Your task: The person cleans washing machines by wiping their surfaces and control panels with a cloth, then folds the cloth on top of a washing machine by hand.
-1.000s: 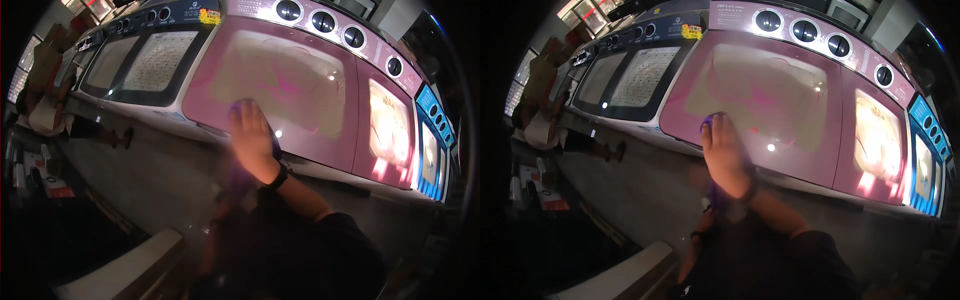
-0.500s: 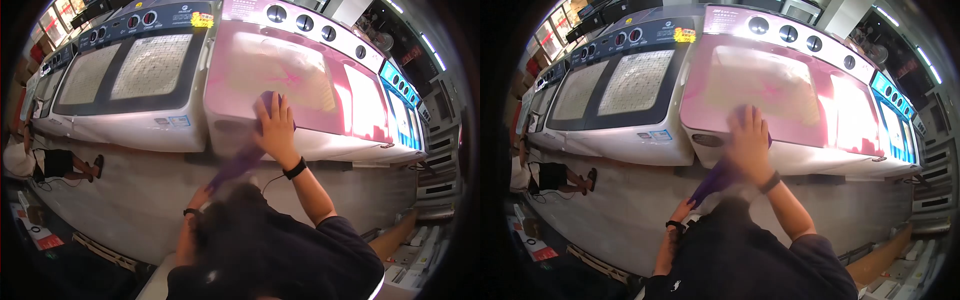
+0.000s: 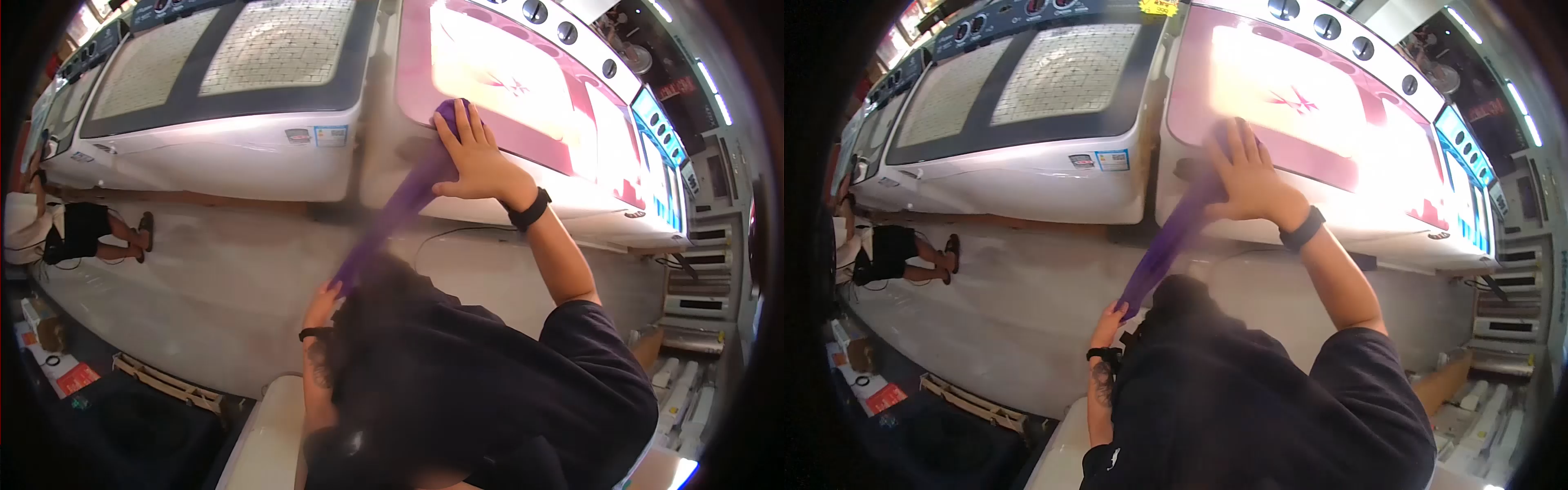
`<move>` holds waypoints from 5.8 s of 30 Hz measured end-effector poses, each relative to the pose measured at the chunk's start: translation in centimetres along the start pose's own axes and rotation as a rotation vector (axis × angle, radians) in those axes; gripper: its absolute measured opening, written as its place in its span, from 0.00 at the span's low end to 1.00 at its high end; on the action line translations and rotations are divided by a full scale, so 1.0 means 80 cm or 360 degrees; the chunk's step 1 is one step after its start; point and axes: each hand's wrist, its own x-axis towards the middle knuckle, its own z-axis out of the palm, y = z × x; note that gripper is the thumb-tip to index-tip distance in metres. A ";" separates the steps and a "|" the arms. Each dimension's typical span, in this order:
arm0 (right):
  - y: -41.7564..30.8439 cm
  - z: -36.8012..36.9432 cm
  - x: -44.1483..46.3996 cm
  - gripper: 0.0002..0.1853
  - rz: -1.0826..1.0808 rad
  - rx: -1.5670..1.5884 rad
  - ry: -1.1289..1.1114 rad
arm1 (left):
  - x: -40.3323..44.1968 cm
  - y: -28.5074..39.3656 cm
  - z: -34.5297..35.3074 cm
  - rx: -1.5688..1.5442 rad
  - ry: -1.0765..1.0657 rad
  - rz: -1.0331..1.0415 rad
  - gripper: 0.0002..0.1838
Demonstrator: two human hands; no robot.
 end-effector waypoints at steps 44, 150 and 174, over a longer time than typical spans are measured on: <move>-0.084 0.044 0.068 0.26 0.0520 0.0263 0.1036 | 0.064 0.526 0.049 0.1977 0.0887 0.1664 0.29; -0.145 -0.062 0.719 0.15 0.0993 -0.0790 -0.0015 | 0.343 0.941 -0.199 0.2072 -0.0813 0.1260 0.43; -0.079 -0.051 0.738 0.18 0.0318 0.1150 0.1395 | 0.335 0.935 -0.177 0.1101 -0.0602 0.1387 0.40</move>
